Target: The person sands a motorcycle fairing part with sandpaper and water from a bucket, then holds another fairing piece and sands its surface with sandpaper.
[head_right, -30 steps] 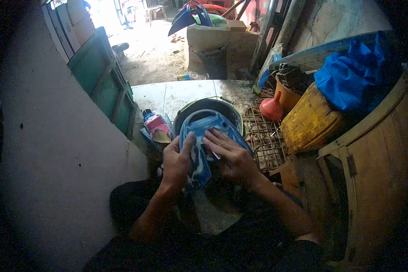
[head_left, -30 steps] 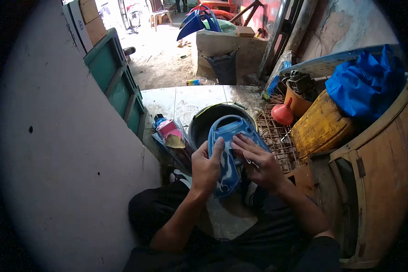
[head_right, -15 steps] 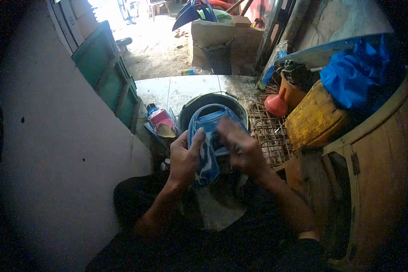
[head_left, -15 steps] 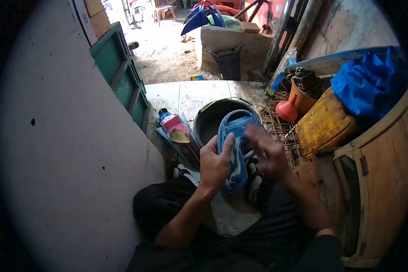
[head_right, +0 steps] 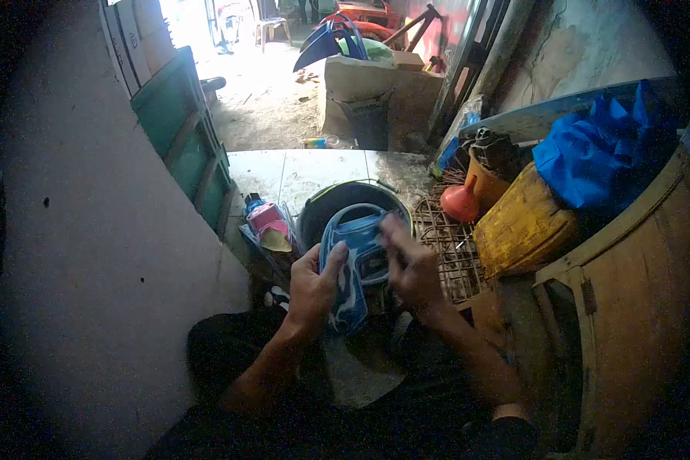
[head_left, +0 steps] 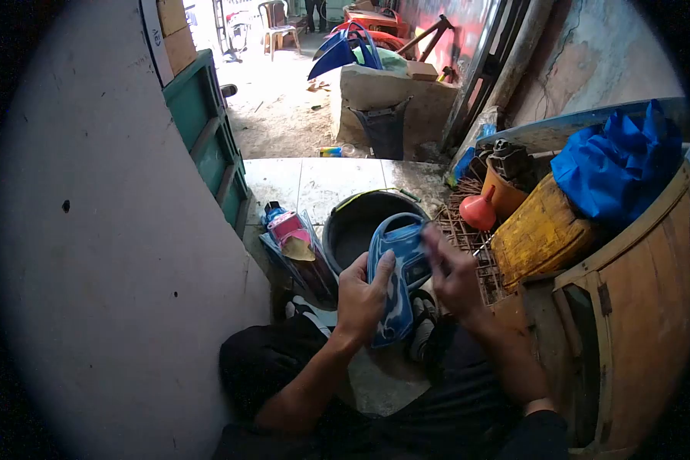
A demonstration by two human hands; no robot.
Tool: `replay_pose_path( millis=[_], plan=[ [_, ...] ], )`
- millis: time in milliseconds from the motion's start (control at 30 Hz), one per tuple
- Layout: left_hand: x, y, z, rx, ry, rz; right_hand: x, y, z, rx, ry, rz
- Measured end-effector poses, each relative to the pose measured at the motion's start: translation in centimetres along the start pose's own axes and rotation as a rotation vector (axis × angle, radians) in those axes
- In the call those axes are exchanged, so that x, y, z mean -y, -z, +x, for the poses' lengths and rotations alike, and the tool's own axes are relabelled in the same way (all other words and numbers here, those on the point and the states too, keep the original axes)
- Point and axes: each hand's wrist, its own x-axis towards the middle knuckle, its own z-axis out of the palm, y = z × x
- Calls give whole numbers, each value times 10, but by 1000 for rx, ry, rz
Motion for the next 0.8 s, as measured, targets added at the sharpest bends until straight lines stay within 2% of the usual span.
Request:
replay_pose_path(
  millis=[33,100,167,200,267,300,367,433,500,567,633,667,700,767,800],
  plan=[
    [0,1,1,-15,-11,19,4,0,-3,1,10,-9],
    [1,1,3,-33,-19,36,18,-3,-10,114,412,-182],
    [1,4,3,-21,27,38,4,-3,-6,52,356,-165],
    [0,1,0,3,6,18,-3,2,0,31,110,-86],
    [0,1,-2,0,-14,48,-1,6,-3,42,-143,52],
    [1,0,-2,-6,-37,70,0,3,-7,45,-132,47],
    [6,2,3,-24,-55,63,3,-4,-16,110,398,-187],
    [1,2,3,-46,14,28,5,-3,-10,114,369,-202],
    [1,4,0,-3,19,74,0,6,1,86,-223,-13],
    [5,1,0,-8,-83,82,-14,3,-6,92,-197,30],
    [0,2,1,-29,-69,146,-4,-2,-18,180,248,-61],
    [-5,0,2,-57,-62,50,7,-3,-19,223,305,-48],
    [-7,-1,3,-84,-54,-42,4,-3,-17,222,297,-44],
    [-2,3,3,-69,13,-31,-7,-4,-10,126,173,-68],
    [1,2,3,-57,-2,11,-14,-5,-5,108,23,33]
  ],
)
